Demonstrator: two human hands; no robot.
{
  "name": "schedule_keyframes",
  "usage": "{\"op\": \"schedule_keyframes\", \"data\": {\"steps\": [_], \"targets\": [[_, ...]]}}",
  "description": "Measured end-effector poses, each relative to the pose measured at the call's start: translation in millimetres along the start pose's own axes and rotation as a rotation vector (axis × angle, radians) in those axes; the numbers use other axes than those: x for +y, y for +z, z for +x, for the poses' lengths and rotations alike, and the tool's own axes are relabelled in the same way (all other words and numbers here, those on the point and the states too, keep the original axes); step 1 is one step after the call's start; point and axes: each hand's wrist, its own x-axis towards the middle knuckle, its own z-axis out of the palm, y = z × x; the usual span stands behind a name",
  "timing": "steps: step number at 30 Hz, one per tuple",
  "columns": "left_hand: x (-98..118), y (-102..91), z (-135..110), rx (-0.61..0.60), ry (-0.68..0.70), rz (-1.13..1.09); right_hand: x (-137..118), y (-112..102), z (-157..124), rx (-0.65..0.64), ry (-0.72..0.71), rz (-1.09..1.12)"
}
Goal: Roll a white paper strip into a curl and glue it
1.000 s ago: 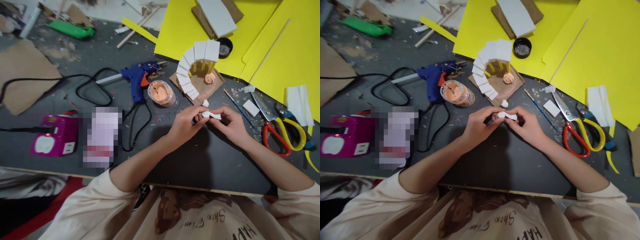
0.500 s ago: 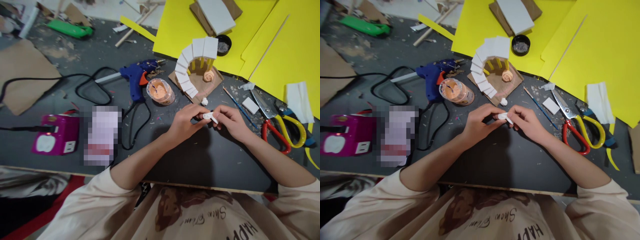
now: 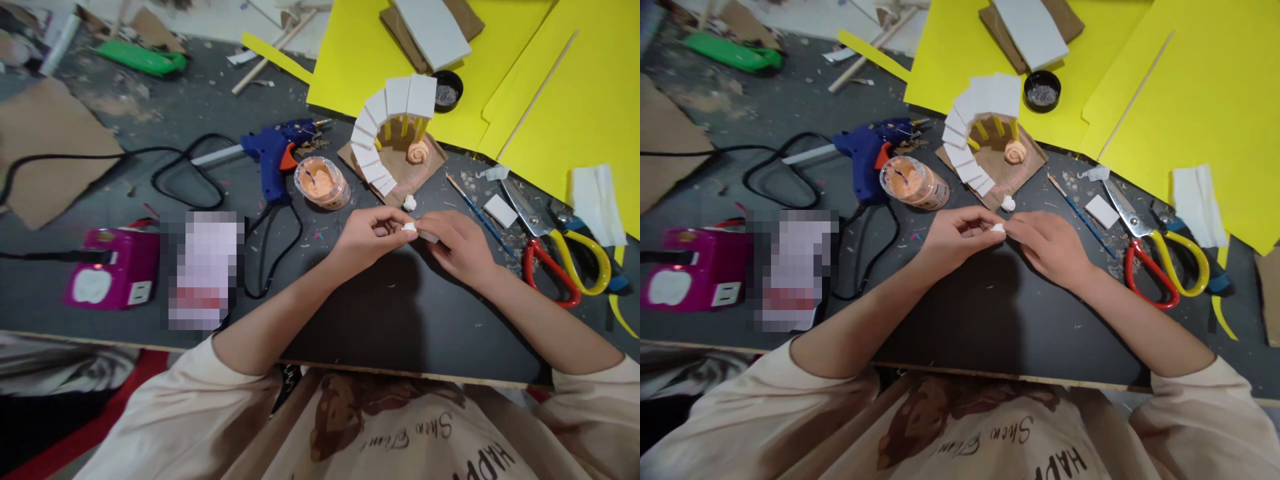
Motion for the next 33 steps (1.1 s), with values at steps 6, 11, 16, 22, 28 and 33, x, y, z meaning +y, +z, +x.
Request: {"op": "schedule_keyframes", "data": {"steps": [6,11,16,22,28,33], "targets": [[2,0.5,0,-0.005,0.130,0.137,1,-1,-1,0.080,0.006,0.017],[-3,-0.8,-1,0.047,0.500,0.462,-6,-3,3,0.097,0.205,0.154],[-9,-0.7,-3,0.096,0.705,0.651,-17,-2,9,0.075,0.702,0.506],[-9,1.2,-5,0.138,0.743,0.701,-22,-1,12,0.087,0.939,0.927],[-8,1.1,-6,0.132,0.748,0.735,-21,-3,14,0.095,1.027,1.118],[-8,1.7,-6,0.144,0.788,0.787,-30,-6,23,0.146,1.182,1.295]]}}
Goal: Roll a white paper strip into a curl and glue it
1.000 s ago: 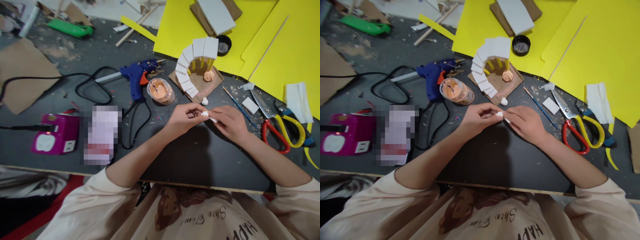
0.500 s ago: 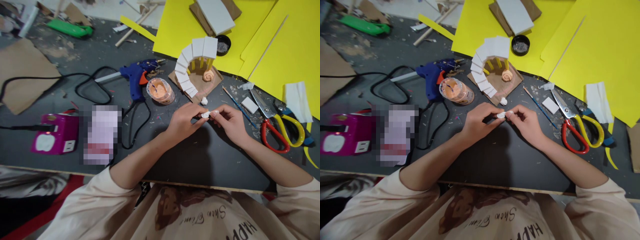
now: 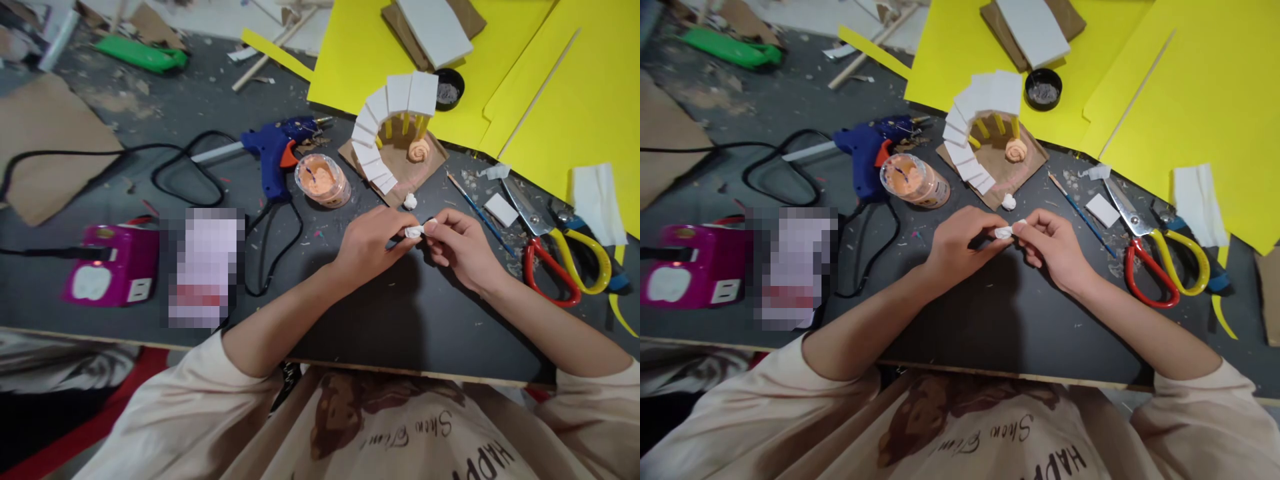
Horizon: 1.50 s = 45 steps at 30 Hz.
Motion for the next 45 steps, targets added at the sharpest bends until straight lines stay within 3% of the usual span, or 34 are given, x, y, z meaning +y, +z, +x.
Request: {"op": "schedule_keyframes", "data": {"steps": [5,12,21,27,32,37,45], "targets": [[2,0.0,0,0.002,-0.064,-0.040,0,1,0,-0.030,0.147,0.120],[3,2.8,-1,-0.028,-0.211,-0.188,2,-1,2,-0.069,0.109,0.090],[1,2.4,0,-0.029,-0.123,-0.149,2,-3,3,-0.096,0.123,0.065],[1,1.6,-1,-0.057,-0.148,-0.124,2,-5,4,-0.134,0.155,0.061],[3,0.3,0,-0.026,-0.140,-0.172,4,-3,3,-0.108,0.097,0.078],[5,-1.7,0,-0.020,-0.141,-0.236,7,-3,2,-0.177,0.103,0.058],[8,-0.6,0,-0.104,-0.280,-0.376,14,-9,4,-0.133,-0.151,-0.211]]}}
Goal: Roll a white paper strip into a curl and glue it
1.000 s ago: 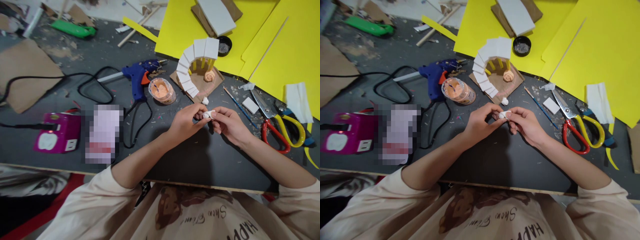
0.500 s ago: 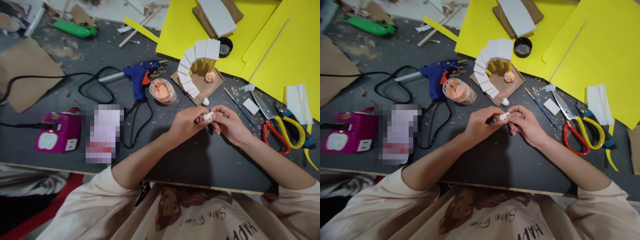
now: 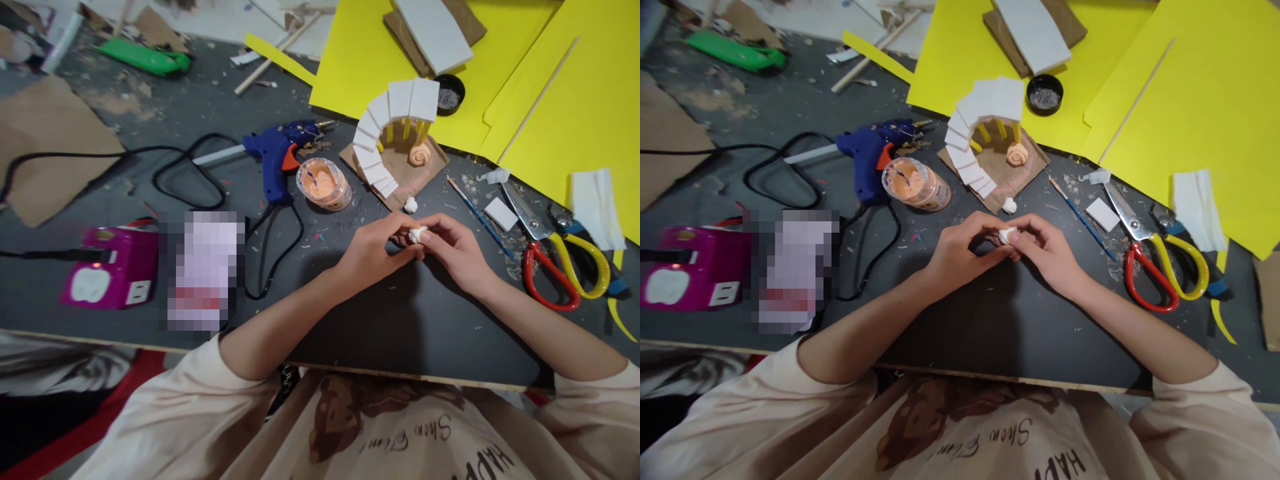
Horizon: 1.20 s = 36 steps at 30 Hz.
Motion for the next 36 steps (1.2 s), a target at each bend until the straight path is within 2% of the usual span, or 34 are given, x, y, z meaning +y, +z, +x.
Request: {"op": "schedule_keyframes", "data": {"steps": [5,9,12,16,19,25,28,32,36], "targets": [[-0.2,1.0,-0.6,0.006,0.029,0.067,-4.0,-0.5,0.4,0.020,-0.022,-0.053],[-2.3,1.2,-1.1,0.030,0.117,0.131,-5.9,0.1,0.5,0.035,-0.044,-0.098],[-4.0,1.1,-1.1,0.004,0.166,0.193,-5.8,1.4,0.6,0.062,-0.053,-0.114],[-3.5,2.2,-2.5,0.012,0.135,0.227,-5.6,3.5,0.6,0.092,-0.048,-0.137],[-1.0,3.6,-3.4,0.038,0.038,0.102,-5.2,3.5,-0.4,0.073,-0.073,-0.173],[-0.3,5.0,1.0,0.062,-0.265,-0.444,-2.8,-1.8,-0.3,-0.052,-0.187,-0.224],[-1.3,5.2,3.4,0.079,-0.322,-0.624,-2.1,-3.9,1.1,-0.044,-0.239,-0.277],[-3.4,7.1,3.2,0.047,-0.313,-0.676,-1.7,-4.9,1.1,0.014,-0.320,-0.321],[-5.8,8.7,1.2,0.055,-0.275,-0.542,-1.0,-5.0,0.4,0.071,-0.315,-0.326]]}}
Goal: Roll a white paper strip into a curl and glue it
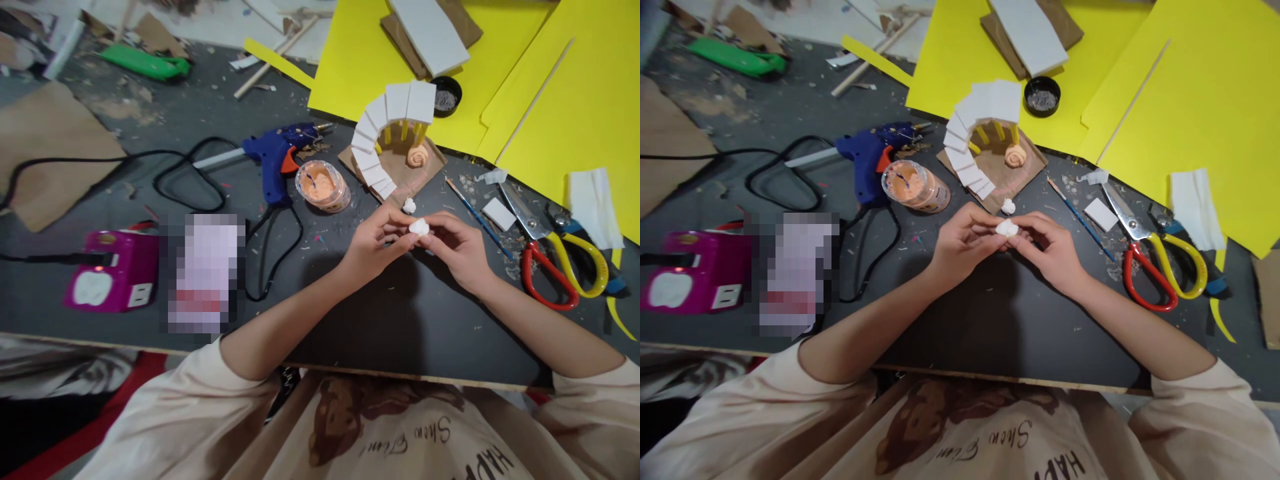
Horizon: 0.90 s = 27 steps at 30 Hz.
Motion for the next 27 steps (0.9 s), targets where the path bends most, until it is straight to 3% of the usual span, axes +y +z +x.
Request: {"op": "schedule_keyframes", "data": {"steps": [6,9,17,23,27], "targets": [[6,-2.2,-4,0.081,0.319,0.568,6,0,0,0.042,-0.001,0.031],[8,-3.1,-5,0.093,0.397,0.697,8,0,0,0.032,-0.002,0.031],[6,-2.3,-6,0.089,0.378,0.691,8,-4,0,-0.040,0.023,-0.023],[11,-2.5,-5,0.046,0.274,0.535,7,-6,2,-0.054,-0.083,-0.126],[14,-2.6,-3,0.090,0.208,0.515,4,-5,2,-0.072,-0.136,-0.240]]}}
